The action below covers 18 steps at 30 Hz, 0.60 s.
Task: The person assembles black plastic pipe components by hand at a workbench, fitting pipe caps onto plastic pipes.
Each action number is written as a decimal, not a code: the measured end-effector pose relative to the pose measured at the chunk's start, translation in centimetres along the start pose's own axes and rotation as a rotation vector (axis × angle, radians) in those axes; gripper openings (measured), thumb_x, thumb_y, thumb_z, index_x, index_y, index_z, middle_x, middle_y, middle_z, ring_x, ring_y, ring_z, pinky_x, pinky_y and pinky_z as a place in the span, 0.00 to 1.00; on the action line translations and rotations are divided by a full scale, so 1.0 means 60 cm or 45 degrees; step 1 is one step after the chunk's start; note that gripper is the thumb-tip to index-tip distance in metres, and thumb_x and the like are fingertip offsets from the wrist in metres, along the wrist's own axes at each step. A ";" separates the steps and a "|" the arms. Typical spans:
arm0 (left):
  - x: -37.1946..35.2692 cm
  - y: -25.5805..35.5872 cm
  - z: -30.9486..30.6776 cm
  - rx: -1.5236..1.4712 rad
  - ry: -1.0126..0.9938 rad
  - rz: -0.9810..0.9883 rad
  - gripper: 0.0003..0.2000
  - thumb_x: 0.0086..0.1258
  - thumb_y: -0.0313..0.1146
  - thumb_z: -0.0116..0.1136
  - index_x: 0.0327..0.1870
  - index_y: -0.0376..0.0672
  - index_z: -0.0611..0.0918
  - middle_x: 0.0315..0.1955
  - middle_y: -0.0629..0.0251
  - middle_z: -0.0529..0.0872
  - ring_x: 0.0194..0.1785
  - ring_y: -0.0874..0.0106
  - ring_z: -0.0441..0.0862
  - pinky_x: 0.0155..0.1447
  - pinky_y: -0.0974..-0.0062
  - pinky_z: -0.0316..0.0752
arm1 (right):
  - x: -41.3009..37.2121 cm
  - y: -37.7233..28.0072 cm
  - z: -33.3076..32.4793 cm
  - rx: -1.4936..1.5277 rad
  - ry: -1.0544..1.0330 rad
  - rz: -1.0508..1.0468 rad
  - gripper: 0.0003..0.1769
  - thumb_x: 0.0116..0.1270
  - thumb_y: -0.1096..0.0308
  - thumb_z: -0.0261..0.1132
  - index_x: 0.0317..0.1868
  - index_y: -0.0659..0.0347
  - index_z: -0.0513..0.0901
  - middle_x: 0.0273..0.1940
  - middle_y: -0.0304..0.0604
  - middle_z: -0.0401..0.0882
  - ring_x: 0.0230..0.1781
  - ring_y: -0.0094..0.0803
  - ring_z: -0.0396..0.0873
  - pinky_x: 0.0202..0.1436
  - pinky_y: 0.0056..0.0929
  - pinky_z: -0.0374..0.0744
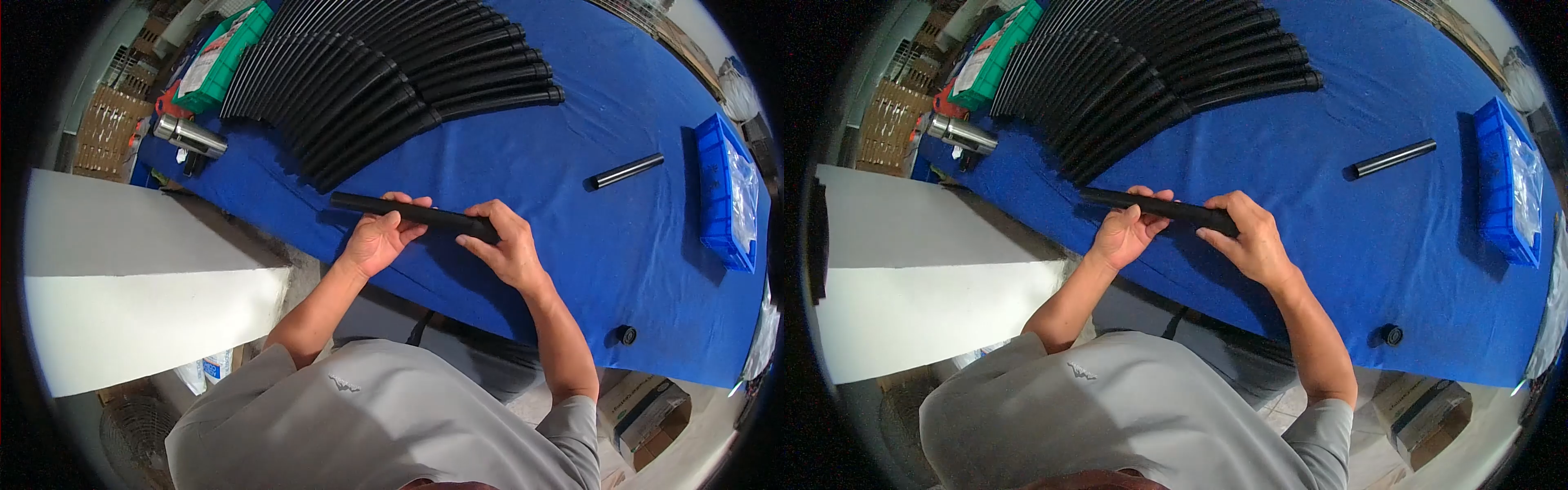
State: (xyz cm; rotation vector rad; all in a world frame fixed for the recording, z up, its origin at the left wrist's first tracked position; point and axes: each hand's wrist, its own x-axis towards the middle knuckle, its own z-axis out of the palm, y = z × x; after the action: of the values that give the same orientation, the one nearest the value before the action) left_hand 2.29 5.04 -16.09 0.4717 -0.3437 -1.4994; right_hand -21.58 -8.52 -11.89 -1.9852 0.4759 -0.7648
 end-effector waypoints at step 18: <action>-0.001 -0.002 0.019 0.021 0.083 -0.082 0.16 0.72 0.26 0.67 0.60 0.43 0.82 0.67 0.48 0.80 0.74 0.51 0.75 0.72 0.57 0.81 | -0.003 0.003 0.008 0.429 -0.019 0.299 0.17 0.67 0.71 0.75 0.53 0.67 0.82 0.36 0.45 0.86 0.35 0.31 0.86 0.41 0.28 0.82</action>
State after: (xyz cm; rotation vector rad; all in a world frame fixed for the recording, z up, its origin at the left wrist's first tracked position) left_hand 1.62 5.01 -15.14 0.5479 -0.2922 -1.5408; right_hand -21.40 -8.22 -12.25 -1.5894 0.5228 -0.6355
